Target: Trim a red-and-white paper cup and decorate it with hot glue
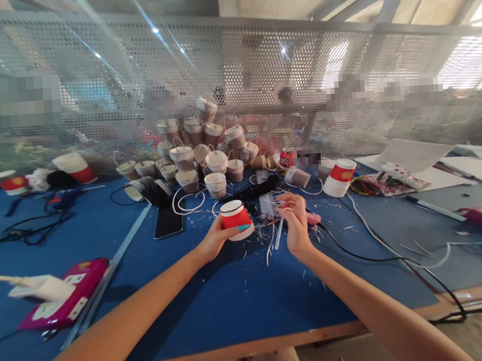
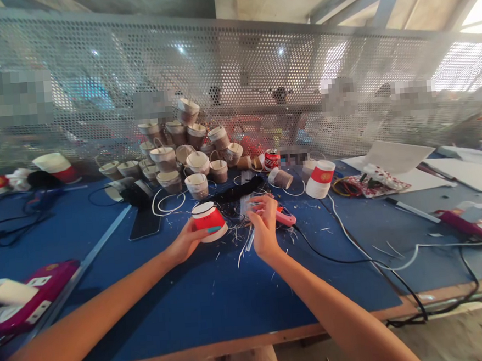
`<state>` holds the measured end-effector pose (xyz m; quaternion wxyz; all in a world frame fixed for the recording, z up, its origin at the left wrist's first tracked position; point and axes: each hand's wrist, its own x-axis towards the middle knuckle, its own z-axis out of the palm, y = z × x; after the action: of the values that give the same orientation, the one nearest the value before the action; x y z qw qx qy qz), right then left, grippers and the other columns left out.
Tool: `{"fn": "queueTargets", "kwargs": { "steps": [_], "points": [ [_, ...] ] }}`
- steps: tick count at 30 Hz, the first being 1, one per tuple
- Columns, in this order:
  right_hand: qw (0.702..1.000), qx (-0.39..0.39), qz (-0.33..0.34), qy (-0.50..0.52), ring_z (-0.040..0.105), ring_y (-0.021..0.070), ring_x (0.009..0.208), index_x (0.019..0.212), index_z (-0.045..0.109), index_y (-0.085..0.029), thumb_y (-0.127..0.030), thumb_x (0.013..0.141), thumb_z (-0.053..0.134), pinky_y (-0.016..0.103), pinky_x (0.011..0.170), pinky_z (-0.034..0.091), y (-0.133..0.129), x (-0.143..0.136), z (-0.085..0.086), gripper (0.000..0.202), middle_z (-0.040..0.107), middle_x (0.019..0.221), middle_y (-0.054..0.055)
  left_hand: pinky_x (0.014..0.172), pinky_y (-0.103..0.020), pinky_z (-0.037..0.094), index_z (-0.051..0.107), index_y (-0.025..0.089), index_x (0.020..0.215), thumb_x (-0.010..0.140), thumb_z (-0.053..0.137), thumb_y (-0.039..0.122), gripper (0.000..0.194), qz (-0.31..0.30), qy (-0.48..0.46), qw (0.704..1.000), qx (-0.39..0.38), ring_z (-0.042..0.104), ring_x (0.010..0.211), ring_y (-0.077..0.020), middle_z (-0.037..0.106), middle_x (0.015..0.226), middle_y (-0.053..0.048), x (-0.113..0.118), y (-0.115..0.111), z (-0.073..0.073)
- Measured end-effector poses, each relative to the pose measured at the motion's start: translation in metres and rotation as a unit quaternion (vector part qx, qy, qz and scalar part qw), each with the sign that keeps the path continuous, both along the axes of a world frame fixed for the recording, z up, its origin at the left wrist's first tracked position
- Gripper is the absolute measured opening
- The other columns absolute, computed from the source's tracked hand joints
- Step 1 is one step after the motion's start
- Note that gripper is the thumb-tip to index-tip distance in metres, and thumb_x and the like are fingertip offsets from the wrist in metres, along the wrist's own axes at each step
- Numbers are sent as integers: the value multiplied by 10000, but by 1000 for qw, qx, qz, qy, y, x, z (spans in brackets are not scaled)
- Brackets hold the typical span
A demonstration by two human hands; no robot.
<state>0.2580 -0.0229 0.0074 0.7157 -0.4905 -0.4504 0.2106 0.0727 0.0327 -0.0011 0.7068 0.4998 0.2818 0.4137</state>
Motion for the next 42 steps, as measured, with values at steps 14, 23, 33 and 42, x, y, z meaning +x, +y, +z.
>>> {"fn": "queueTargets", "kwargs": {
  "steps": [14,23,33,42],
  "points": [
    [990,23,-10,-136,391,124,620,913,403,-232,-175,766,533,287,615,369,3,-1,-3,204,373,709,-45,964,-479,420,666,164,950,604,730,196,354,-15,-58,996,-65,662,949,-291,734,954,-75,-3,4,-4],
    [991,-19,125,-50,418,117,620,916,419,-235,-241,722,561,272,580,387,11,2,-6,240,392,726,-39,920,-460,440,640,187,965,551,766,267,440,-36,-60,997,-33,656,918,-282,719,924,-71,-9,10,-12],
    [962,-58,3,-265,453,223,855,909,430,-212,-119,625,501,424,794,389,7,18,5,307,466,871,46,864,-433,480,667,178,904,551,747,207,363,-29,-74,994,-75,685,815,-261,735,877,-54,-6,5,-3],
    [804,-384,-147,-430,446,452,1059,952,502,-95,-172,549,701,566,828,338,8,50,3,456,448,1061,242,884,-446,463,661,178,928,602,689,188,327,-66,-89,991,-76,667,885,-262,727,943,-61,-6,6,0]
  ]
}}
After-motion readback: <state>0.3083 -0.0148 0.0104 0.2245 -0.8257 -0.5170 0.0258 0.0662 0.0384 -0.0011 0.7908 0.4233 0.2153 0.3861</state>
